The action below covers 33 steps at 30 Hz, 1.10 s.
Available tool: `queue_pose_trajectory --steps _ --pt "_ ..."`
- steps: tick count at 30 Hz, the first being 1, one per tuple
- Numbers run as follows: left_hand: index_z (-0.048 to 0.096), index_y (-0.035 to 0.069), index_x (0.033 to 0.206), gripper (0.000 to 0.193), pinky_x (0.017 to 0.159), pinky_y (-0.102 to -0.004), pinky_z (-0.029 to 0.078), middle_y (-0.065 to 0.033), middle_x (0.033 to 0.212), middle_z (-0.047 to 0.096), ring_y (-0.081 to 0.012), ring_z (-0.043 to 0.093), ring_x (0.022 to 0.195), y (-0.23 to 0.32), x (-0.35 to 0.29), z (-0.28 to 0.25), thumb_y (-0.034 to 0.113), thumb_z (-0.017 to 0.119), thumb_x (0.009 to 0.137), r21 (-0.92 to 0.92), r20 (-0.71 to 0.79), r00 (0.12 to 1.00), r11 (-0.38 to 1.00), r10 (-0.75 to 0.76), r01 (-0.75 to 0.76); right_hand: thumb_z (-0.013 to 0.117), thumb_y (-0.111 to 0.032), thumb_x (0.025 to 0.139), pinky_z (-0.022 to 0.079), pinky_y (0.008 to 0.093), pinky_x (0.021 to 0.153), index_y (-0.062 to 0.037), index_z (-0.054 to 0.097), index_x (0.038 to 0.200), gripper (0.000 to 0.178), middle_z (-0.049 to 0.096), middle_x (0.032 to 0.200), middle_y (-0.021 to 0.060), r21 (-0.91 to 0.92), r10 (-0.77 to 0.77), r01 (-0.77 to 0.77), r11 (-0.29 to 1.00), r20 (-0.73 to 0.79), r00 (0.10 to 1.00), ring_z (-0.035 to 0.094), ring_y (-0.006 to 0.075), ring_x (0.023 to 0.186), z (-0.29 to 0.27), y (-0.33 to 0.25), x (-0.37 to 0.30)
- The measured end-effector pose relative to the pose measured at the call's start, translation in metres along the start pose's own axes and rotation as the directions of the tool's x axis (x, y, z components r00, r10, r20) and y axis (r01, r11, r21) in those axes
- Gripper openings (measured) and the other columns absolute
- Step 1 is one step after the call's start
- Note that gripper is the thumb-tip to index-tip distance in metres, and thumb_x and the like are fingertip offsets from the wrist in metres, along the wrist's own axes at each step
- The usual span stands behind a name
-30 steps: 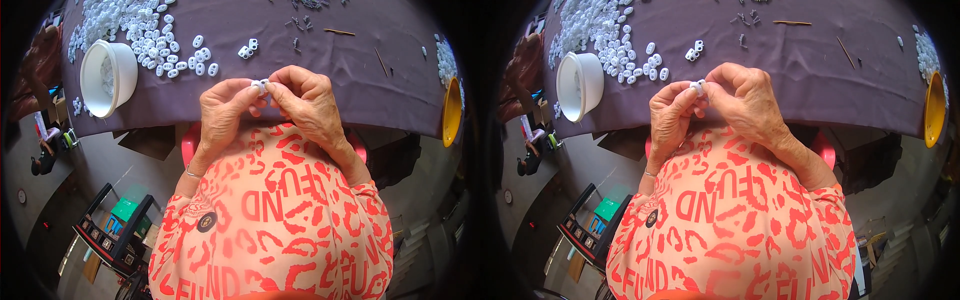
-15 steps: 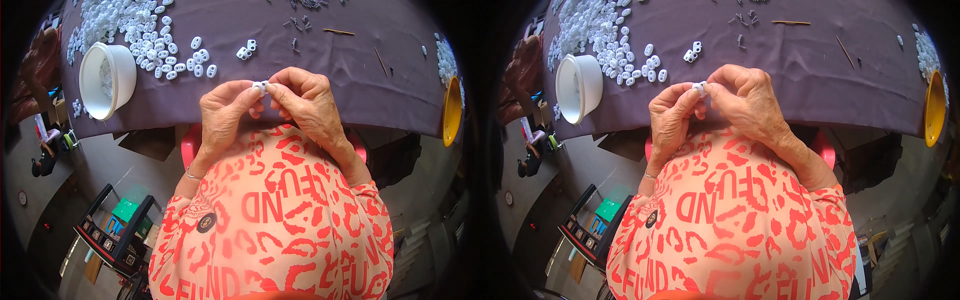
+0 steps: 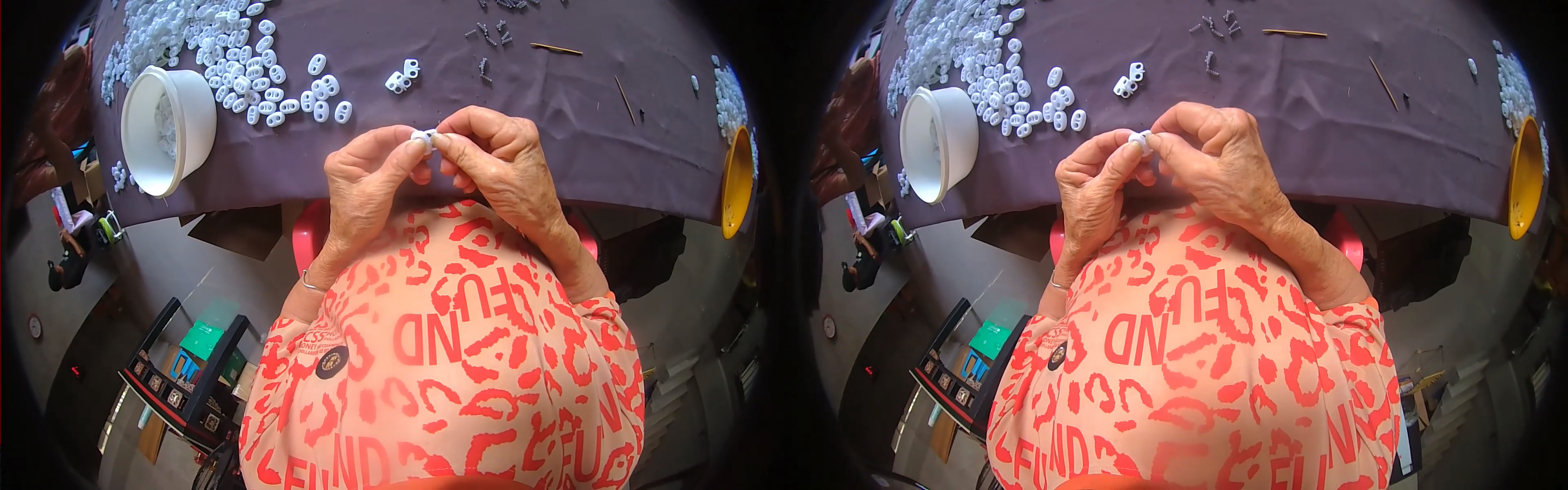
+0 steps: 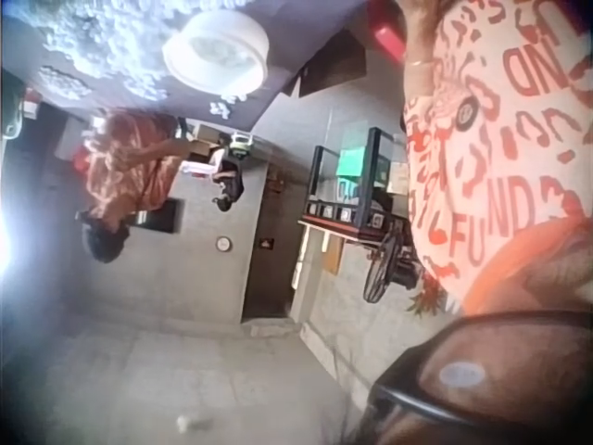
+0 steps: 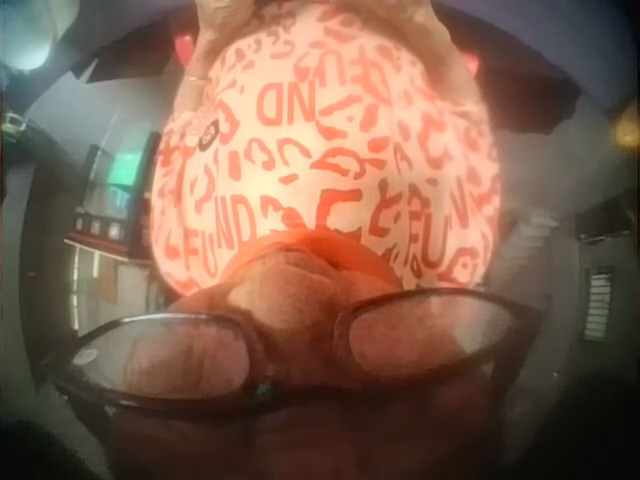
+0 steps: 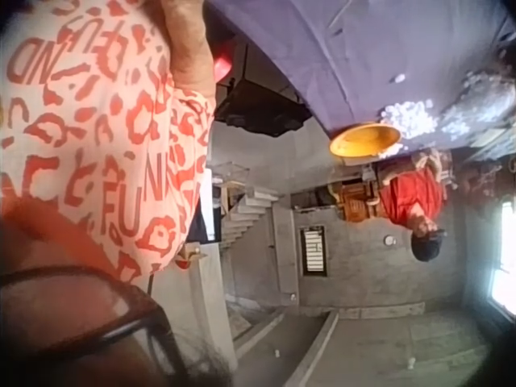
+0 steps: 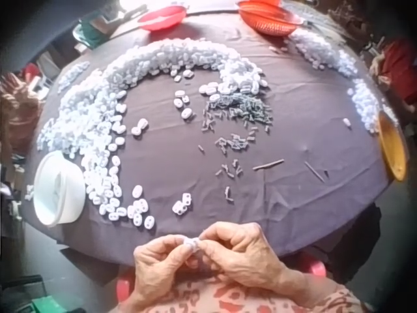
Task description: The person assembles cord locks by inserting springs into plastic components and pressing the pieces together by hand.
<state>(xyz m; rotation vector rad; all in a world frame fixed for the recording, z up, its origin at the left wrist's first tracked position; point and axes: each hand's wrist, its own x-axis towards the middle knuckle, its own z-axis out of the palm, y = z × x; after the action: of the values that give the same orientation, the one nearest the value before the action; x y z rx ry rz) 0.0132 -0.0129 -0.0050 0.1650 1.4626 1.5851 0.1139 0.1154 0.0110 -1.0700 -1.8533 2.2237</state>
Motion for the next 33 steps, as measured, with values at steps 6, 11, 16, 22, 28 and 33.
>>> queue_pose_trajectory --steps 6,11,16,22,28,33 --pt "0.062 -0.003 0.096 0.015 0.063 -0.0214 0.050 -0.0071 0.082 0.065 -0.0097 0.059 0.067 0.001 0.003 0.001 0.006 0.061 0.085 0.023 0.004 1.000 1.000 0.015 -0.015 0.058 -0.013 0.088 0.040 0.0138 0.047 -0.0017 0.063 0.088 0.013 0.058 0.065 -0.0020 0.013 -0.003 0.003 1.000 0.018 1.000 0.049 0.0001 0.052 0.000 0.003 0.004" --pt "0.063 -0.004 0.095 0.015 0.064 -0.0206 0.049 -0.0063 0.081 0.065 -0.0083 0.058 0.068 0.003 0.003 0.002 0.006 0.060 0.085 0.022 -0.010 1.000 1.000 0.019 -0.018 0.058 -0.013 0.088 0.041 0.0140 0.047 -0.0015 0.063 0.088 0.013 0.059 0.065 -0.0017 0.025 -0.036 0.034 0.999 0.057 0.998 0.050 0.0004 0.053 0.000 0.002 0.009" --pt "0.062 -0.005 0.097 0.016 0.065 -0.0212 0.049 -0.0067 0.081 0.064 -0.0089 0.059 0.069 0.001 0.003 0.003 0.007 0.060 0.085 -0.013 -0.023 1.000 1.000 0.017 -0.018 0.058 -0.014 0.087 0.042 0.0149 0.048 -0.0011 0.063 0.089 0.014 0.060 0.067 -0.0003 0.004 -0.080 0.080 0.997 0.069 0.994 0.052 0.0018 0.056 -0.001 0.008 0.013" --pt "0.062 -0.004 0.095 0.016 0.065 -0.0228 0.049 -0.0071 0.080 0.064 -0.0107 0.060 0.070 -0.001 0.004 0.000 0.008 0.059 0.086 -0.093 -0.018 0.998 0.994 0.059 -0.060 0.057 -0.013 0.087 0.044 0.0170 0.049 0.0003 0.061 0.093 0.015 0.062 0.071 0.0007 -0.116 -0.233 0.239 0.964 0.064 0.970 0.055 0.0035 0.060 0.001 0.010 0.017" --pt "0.062 -0.002 0.095 0.016 0.064 -0.0228 0.049 -0.0073 0.081 0.064 -0.0111 0.060 0.069 0.001 0.003 -0.004 0.011 0.060 0.085 -0.106 0.023 0.999 0.994 0.030 -0.027 0.056 -0.014 0.088 0.044 0.0181 0.052 0.0000 0.060 0.094 0.016 0.061 0.072 0.0002 -0.166 -0.221 0.239 0.957 0.120 0.968 0.054 0.0037 0.062 0.000 0.007 0.016" --pt "0.062 -0.002 0.095 0.017 0.063 -0.0224 0.050 -0.0066 0.081 0.064 -0.0110 0.060 0.070 0.005 0.002 -0.001 0.012 0.060 0.085 -0.080 0.019 1.000 0.997 0.017 -0.015 0.056 -0.015 0.088 0.041 0.0172 0.051 -0.0005 0.061 0.091 0.015 0.059 0.070 -0.0009 -0.145 -0.221 0.229 0.963 0.070 0.973 0.051 0.0025 0.062 -0.001 0.006 0.014"
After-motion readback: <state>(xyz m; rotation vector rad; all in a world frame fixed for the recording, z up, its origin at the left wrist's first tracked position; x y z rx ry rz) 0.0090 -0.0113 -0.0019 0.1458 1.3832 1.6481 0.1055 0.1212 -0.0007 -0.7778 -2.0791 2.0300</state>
